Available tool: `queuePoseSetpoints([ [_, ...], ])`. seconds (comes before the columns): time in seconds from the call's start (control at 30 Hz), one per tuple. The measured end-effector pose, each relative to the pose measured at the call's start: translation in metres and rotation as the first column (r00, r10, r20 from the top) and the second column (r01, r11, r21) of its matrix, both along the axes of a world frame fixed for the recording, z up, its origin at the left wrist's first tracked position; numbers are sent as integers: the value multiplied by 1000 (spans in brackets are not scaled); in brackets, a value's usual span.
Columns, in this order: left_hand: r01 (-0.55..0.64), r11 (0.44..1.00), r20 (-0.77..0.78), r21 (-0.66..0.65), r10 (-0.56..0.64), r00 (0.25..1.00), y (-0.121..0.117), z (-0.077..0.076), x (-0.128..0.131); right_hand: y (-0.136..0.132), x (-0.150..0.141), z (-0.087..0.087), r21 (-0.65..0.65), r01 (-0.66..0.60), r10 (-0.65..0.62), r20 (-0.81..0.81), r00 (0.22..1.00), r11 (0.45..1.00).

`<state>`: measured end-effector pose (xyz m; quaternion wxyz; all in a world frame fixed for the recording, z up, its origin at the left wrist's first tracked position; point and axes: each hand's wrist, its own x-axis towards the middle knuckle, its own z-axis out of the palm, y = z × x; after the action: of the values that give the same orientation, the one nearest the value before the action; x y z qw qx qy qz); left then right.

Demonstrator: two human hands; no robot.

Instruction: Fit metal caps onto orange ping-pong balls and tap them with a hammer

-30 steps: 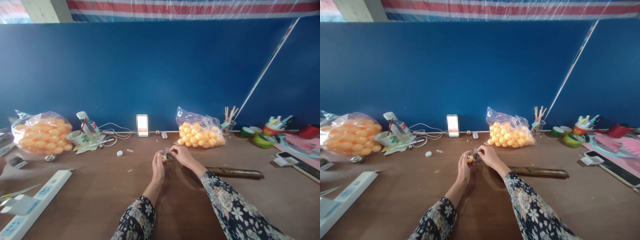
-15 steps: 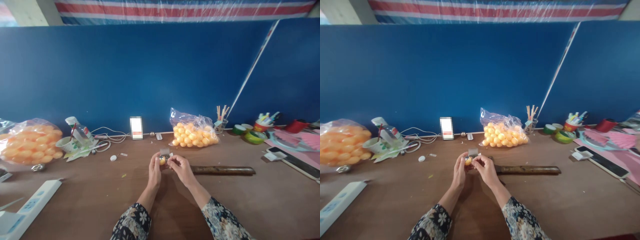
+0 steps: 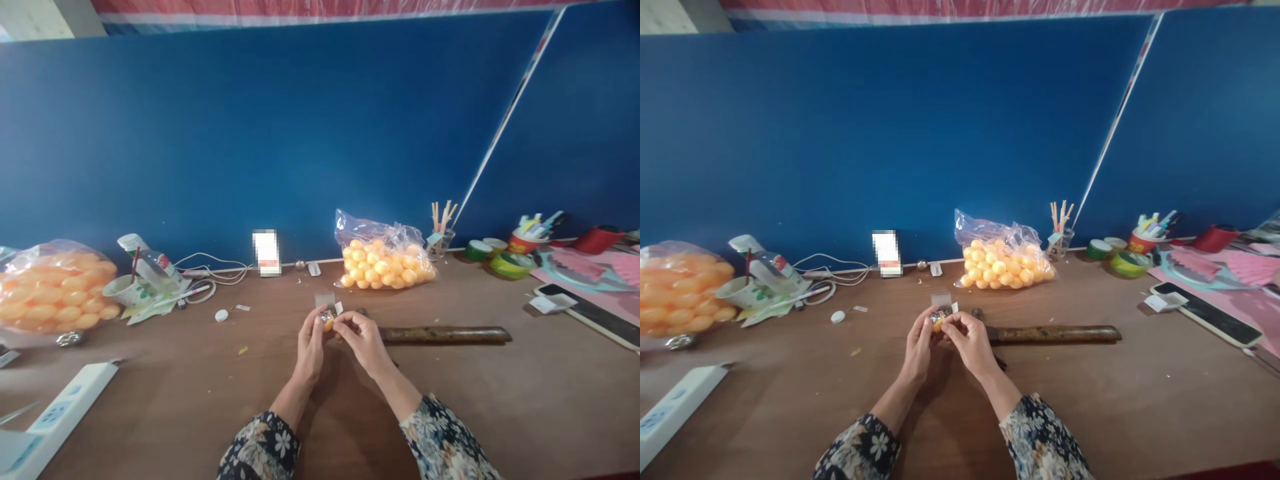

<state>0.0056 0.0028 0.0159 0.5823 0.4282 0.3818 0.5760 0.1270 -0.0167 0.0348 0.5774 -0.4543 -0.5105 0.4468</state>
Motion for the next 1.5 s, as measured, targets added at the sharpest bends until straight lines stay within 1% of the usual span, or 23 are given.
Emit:
queuePoseSetpoints([
  [0.17, -11, 1000, -32, -5, 11, 999, 1, -2, 0, 0, 1, -2, -55, -19, 16, -58, 998, 998],
  [0.33, -25, 1000, -40, 7, 25, 999, 1, 2, 2, 1, 1, -5, -20, 37, -38, -26, 999, 999],
  [0.43, -34, 999, -53, 32, 35, 998, 1, 2, 3, 2, 1, -6, -8, 50, -50, -89, 995, 999],
  [0.6, -30, 999, -58, 39, 32, 998, 1, -1, 3, 2, -2, -5, -86, -35, 12, -248, 969, 996],
  [0.7, -16, 999, -62, 49, 19, 998, 2, -3, 2, 2, -2, -5, -102, -64, 32, -289, 957, 993],
  [0.8, -14, 998, -84, 68, 20, 996, 2, -4, 2, 3, -2, -8, -103, -68, 37, -278, 960, 992],
  [1.03, -33, 992, -166, 126, 54, 985, -1, 2, 1, 3, -1, -13, -67, -53, 35, -242, 970, 996],
  [1.17, -34, 990, -197, 139, 61, 978, 0, -1, 0, 4, -2, -13, -70, -41, 25, -216, 976, 997],
  [1.3, -26, 988, -245, 152, 63, 967, 1, -3, -1, 4, -1, -11, -74, -56, 37, -237, 971, 996],
  [1.5, -26, 985, -257, 169, 69, 964, 1, -3, -1, 4, -1, -11, -76, -59, 37, -259, 965, 995],
])
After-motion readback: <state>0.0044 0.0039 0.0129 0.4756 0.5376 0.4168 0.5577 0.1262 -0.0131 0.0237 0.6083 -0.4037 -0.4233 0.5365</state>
